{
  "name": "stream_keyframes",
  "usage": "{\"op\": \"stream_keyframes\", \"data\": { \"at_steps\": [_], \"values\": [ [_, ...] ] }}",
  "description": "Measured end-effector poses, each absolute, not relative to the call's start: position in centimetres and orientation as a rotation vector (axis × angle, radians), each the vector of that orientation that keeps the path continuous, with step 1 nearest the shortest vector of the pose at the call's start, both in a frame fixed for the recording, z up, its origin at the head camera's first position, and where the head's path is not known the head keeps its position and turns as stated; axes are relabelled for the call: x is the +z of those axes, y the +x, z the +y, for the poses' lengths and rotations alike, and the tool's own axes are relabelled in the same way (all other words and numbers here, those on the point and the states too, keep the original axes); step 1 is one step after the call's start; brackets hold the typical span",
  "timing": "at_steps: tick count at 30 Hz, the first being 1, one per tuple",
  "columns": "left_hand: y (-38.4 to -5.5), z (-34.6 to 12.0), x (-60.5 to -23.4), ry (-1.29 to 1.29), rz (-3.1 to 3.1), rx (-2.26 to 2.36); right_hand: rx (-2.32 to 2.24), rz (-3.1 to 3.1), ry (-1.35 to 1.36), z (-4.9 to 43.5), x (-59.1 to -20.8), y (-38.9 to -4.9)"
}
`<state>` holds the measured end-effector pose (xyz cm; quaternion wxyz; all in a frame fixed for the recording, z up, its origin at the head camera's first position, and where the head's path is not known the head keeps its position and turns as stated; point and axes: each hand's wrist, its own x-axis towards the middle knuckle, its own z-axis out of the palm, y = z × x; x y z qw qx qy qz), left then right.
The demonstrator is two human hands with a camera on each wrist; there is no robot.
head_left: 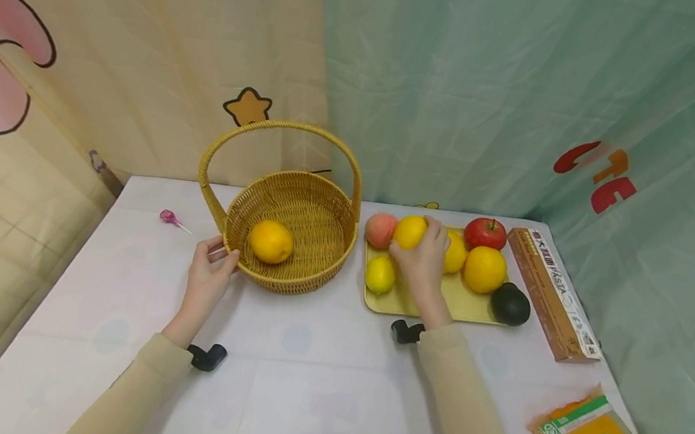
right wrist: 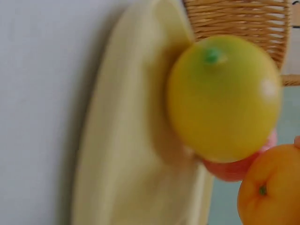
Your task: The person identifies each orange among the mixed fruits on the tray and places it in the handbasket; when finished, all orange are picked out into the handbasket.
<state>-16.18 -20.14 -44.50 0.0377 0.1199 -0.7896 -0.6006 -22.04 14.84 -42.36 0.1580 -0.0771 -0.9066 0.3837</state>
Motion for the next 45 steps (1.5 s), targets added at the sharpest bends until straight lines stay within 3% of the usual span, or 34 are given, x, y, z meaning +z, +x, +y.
{"op": "stream_keyframes", "data": {
  "at_steps": [15, 33, 45],
  "values": [
    [-16.4, -20.5, -44.3, 0.352, -2.439, -1.827, 1.425, -2.582, 0.156, 10.3, -37.5, -20.3],
    [-15.8, -20.4, -44.3, 0.326, -2.473, -1.834, 1.334, -2.894, 0.767, 3.3, -40.7, -20.4],
    [-15.8, -20.3, -44.5, 0.304, -2.440, -1.849, 1.246, -3.045, 0.913, 1.7, -40.7, -21.0]
  ]
}}
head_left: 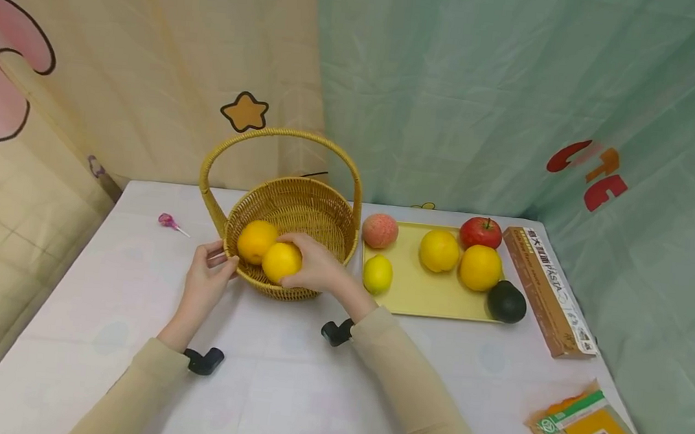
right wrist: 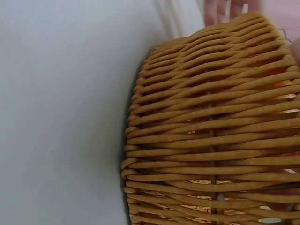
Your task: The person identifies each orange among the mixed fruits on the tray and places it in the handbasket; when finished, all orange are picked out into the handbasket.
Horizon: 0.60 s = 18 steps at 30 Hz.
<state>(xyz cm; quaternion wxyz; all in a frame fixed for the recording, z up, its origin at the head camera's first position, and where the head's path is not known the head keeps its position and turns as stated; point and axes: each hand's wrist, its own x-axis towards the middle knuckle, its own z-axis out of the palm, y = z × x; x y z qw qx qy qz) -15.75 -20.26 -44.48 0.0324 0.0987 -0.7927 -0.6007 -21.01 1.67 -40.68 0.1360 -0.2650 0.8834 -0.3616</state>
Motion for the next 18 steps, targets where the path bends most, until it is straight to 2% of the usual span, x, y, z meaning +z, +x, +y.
{"op": "stream_keyframes", "data": {
  "at_steps": [18],
  "values": [
    [-15.9, -20.4, -44.5, 0.303, -2.449, -1.833, -0.927, 2.576, -0.725, 0.0, -41.1, -21.4]
  ]
}}
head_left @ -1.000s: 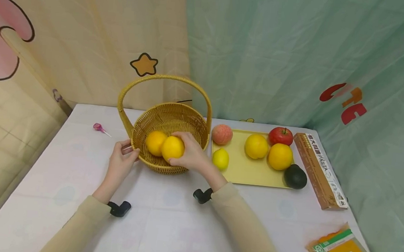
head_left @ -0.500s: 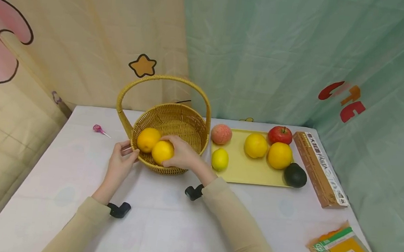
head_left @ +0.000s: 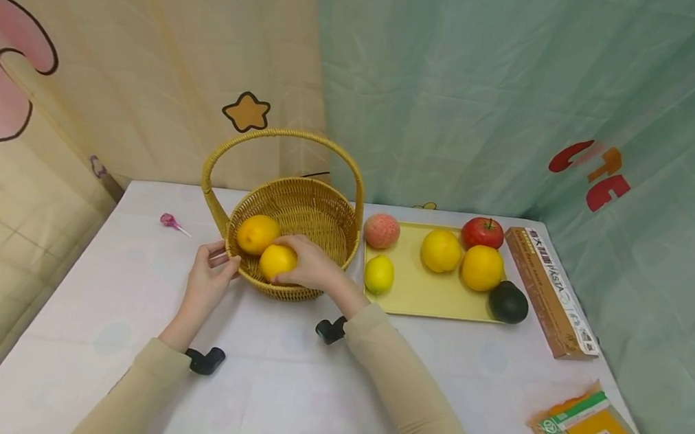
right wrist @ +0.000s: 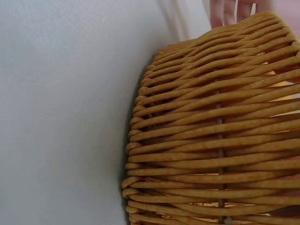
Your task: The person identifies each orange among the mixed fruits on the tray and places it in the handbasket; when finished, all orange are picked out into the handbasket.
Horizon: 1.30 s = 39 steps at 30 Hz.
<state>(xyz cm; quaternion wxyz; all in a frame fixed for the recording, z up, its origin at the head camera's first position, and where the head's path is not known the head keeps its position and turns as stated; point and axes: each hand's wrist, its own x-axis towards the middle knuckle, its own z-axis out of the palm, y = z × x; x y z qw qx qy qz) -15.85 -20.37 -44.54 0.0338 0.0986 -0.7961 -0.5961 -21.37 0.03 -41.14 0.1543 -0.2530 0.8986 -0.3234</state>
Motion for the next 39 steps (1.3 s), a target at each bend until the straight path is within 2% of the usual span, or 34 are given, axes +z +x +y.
{"op": "stream_keyframes", "data": {
  "at_steps": [12, 21, 32, 39],
  "values": [
    [-15.9, -20.5, -44.6, 0.309, -2.457, -1.823, -1.070, 2.618, -0.715, 0.8, -40.4, -21.1],
    [-15.9, -20.5, -44.5, 0.304, -2.463, -1.838, -1.265, 2.642, -0.696, 3.0, -39.1, -20.8],
    [-15.7, -20.5, -44.6, 0.313, -2.450, -1.836, -1.542, 2.670, -0.576, 8.7, -37.1, -19.9],
    [-15.9, -20.4, -44.7, 0.304, -2.440, -1.839, -1.645, 2.720, -0.386, 13.6, -37.0, -20.0]
  ]
}}
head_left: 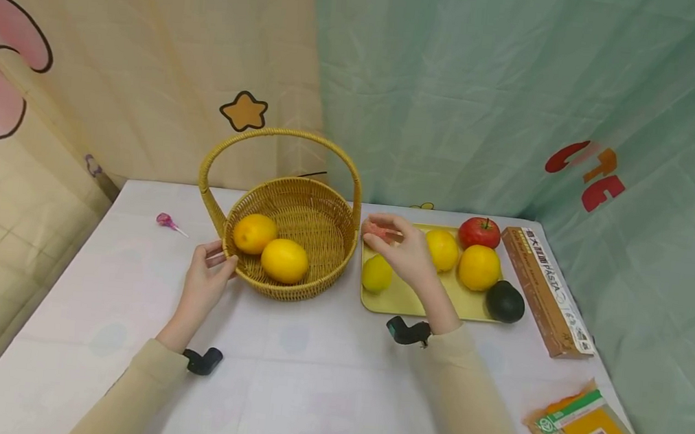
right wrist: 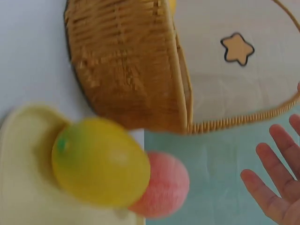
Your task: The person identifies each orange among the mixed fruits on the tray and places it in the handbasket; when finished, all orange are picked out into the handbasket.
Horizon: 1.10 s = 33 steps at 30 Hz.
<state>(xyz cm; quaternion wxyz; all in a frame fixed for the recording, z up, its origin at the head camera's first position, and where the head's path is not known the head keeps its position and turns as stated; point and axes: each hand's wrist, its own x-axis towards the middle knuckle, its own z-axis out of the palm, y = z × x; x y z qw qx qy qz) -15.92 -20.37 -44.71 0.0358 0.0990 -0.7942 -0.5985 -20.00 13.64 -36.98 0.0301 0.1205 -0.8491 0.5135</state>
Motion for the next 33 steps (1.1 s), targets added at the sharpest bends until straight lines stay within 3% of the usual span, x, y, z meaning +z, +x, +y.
{"op": "stream_keyframes", "data": {
  "at_steps": [18, 33],
  "values": [
    [-16.0, -20.4, -44.7, 0.302, -2.447, -1.830, 1.344, -2.683, -0.015, 22.6, -38.2, -20.7],
    [-15.9, -20.5, -44.7, 0.309, -2.453, -1.837, 1.169, -2.970, -0.219, 22.7, -40.4, -22.6]
  ]
}}
